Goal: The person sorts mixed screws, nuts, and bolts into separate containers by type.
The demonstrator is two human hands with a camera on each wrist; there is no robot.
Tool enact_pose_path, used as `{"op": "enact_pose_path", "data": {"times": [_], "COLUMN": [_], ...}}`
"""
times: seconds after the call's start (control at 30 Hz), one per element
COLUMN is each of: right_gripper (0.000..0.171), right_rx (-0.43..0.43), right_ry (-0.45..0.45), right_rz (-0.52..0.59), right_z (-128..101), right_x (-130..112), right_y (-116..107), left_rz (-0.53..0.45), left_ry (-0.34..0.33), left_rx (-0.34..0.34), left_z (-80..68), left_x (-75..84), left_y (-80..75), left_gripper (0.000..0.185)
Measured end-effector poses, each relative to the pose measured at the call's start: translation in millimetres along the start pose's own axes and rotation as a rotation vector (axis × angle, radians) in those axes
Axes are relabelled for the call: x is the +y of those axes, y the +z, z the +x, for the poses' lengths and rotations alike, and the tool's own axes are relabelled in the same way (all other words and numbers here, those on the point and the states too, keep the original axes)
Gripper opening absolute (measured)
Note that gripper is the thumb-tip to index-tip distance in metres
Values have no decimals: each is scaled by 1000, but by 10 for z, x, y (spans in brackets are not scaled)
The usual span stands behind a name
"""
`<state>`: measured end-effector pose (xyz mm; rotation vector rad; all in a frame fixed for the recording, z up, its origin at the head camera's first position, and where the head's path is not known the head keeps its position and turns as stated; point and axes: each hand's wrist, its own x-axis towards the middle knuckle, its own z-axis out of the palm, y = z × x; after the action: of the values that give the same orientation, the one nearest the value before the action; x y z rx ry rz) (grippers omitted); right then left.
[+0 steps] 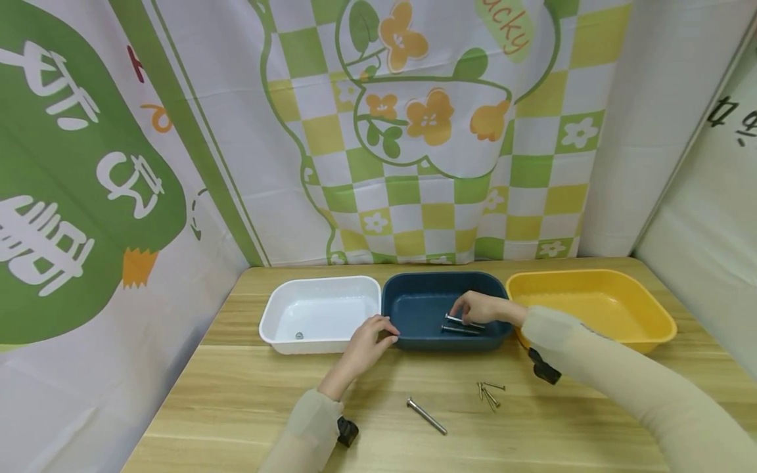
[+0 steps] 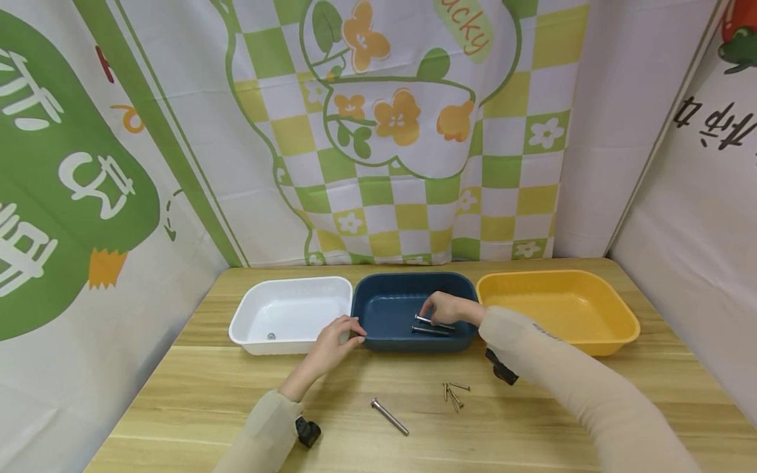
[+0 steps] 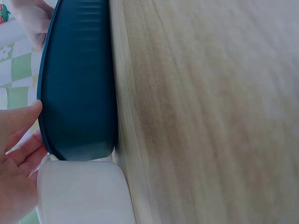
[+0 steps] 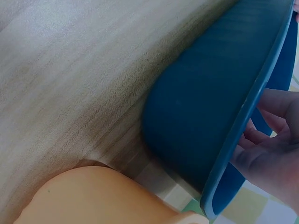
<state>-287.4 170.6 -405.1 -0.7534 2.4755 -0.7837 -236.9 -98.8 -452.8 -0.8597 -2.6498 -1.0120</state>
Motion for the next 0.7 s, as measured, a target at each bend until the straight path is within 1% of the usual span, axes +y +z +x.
{"op": "enact_pose_path", "data": {"times": [0.33, 0.7], "right_gripper": [26, 21], "right_rx": [20, 111], "right_ry": [-33, -62], "right_rz": [-27, -44], "right_z": [20, -12], "right_x": [78, 104], "right_y": [44, -36], "left_rz": [-3, 6], "left_ry": [-8, -21], "left_rx": [-4, -11], "left_z": [3, 3], "left_x": [11, -7], "left_y": [4, 13], "left_gripper": [8, 8]}}
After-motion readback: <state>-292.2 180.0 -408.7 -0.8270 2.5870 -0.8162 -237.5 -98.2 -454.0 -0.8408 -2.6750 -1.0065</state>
